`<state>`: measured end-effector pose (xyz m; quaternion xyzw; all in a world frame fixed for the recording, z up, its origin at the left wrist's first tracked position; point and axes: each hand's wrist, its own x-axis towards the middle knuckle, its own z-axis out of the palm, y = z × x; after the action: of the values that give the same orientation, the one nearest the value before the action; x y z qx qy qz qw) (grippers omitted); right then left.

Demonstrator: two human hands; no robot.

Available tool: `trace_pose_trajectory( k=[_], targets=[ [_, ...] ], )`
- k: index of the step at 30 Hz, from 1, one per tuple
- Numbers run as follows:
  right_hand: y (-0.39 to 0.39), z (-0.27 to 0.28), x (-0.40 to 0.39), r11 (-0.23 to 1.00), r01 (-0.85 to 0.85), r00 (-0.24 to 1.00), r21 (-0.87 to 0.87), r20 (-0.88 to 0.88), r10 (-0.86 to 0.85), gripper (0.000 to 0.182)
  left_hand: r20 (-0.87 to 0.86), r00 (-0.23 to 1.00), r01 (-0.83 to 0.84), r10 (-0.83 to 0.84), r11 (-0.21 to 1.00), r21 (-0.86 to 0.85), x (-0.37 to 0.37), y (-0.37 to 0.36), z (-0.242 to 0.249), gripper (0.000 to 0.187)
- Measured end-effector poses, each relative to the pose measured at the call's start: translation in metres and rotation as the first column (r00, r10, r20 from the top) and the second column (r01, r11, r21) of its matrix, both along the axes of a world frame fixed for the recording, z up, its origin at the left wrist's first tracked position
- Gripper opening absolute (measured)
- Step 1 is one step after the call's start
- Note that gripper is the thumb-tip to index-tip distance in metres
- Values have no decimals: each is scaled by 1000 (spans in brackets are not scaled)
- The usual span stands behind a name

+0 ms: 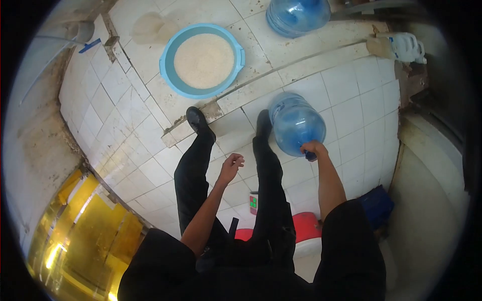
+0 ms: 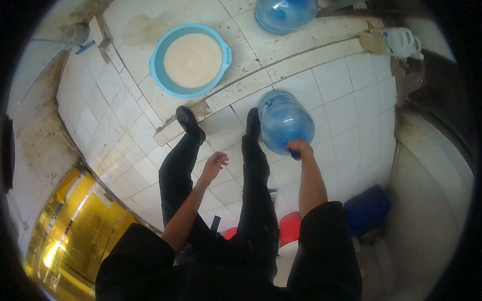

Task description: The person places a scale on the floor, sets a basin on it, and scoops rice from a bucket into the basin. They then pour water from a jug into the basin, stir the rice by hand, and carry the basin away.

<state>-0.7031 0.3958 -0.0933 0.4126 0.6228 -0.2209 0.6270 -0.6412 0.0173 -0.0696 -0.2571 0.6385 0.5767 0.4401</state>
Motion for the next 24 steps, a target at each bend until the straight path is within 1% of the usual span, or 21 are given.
trace_pose_trajectory(
  k=[2, 4, 5, 7, 8, 9, 10, 11, 12, 13, 14, 16, 17, 18, 20, 21, 22, 23, 24],
  targets=[
    [-7, 9, -16, 999, -43, 999, 8, -13, 43, 22, -16, 998, -56, 56, 998, -12, 5, 3, -7, 20],
    [-17, 12, -26, 997, -82, 997, 9, -10, 82, 23, -178, 984, 10, -13, 1000, -15, 9, 5, -13, 19],
    [-20, 17, -28, 996, -89, 996, -8, 10, 90, 23, -165, 986, -9, 7, 1000, -14, 17, 7, -12, 19],
    [-25, 25, -34, 995, -103, 995, -19, 18, 103, 24, -58, 997, -52, 54, 998, 24, 3, 12, -7, 18],
    [-28, 28, -38, 999, -31, 999, -41, 38, 32, 23, -60, 996, -65, 67, 998, 27, 1, 15, -10, 18],
    [-34, 33, -35, 997, 53, 997, -60, 67, -49, 22, -109, 992, -65, 68, 998, 25, 7, 16, -16, 18],
    [-40, 40, -41, 998, 43, 997, -51, 67, -40, 22, -161, 984, -73, 77, 997, 31, 8, 19, -22, 17],
    [-47, 51, -45, 990, 106, 992, -94, 76, -99, 23, -148, 984, -96, 101, 995, 41, 11, 23, -26, 17],
    [-52, 63, -48, 977, 167, 984, -133, 87, -156, 24, -116, 988, -95, 102, 993, 63, 9, 27, -30, 28],
    [-55, 68, -53, 983, 138, 988, -121, 83, -129, 24, -98, 989, -99, 107, 991, 87, 3, 32, -31, 39],
    [-59, 69, -56, 988, 102, 991, -112, 103, -90, 23, -101, 986, -125, 135, 987, 98, 4, 38, -26, 39],
    [-74, 85, -78, 995, 21, 993, -93, 113, -11, 21, -246, 969, -49, 14, 989, -140, -5, 58, -13, 73],
    [-86, 99, -86, 985, -95, 985, -142, 132, 114, 21, -151, 987, -46, 53, 998, 46, -13, 61, -9, 107],
    [-102, 108, -96, 958, -209, 961, -195, 141, 238, 21, -161, 983, -85, 92, 995, 50, -15, 68, -16, 107],
    [-122, 119, -105, 939, -304, 934, -163, 145, 327, 20, -154, 985, -48, 73, 986, 161, -4, 95, -31, 115],
    [-131, 119, -112, 933, -336, 931, -129, 106, 350, 20, -171, 985, 40, -31, 998, 47, -10, 101, -29, 122],
    [-136, 116, -120, 924, -370, 923, -99, 73, 378, 20, -175, 985, 3, 5, 999, 48, -22, 102, -25, 122],
    [-131, 92, -122, 937, -330, 933, -117, 110, 343, 22, -128, 992, -5, 11, 999, 52, -30, 96, -22, 123],
    [-143, 87, -128, 927, -352, 925, -128, 106, 365, 22, -84, 996, -5, 9, 999, 52, -37, 86, -18, 124]
  ],
)
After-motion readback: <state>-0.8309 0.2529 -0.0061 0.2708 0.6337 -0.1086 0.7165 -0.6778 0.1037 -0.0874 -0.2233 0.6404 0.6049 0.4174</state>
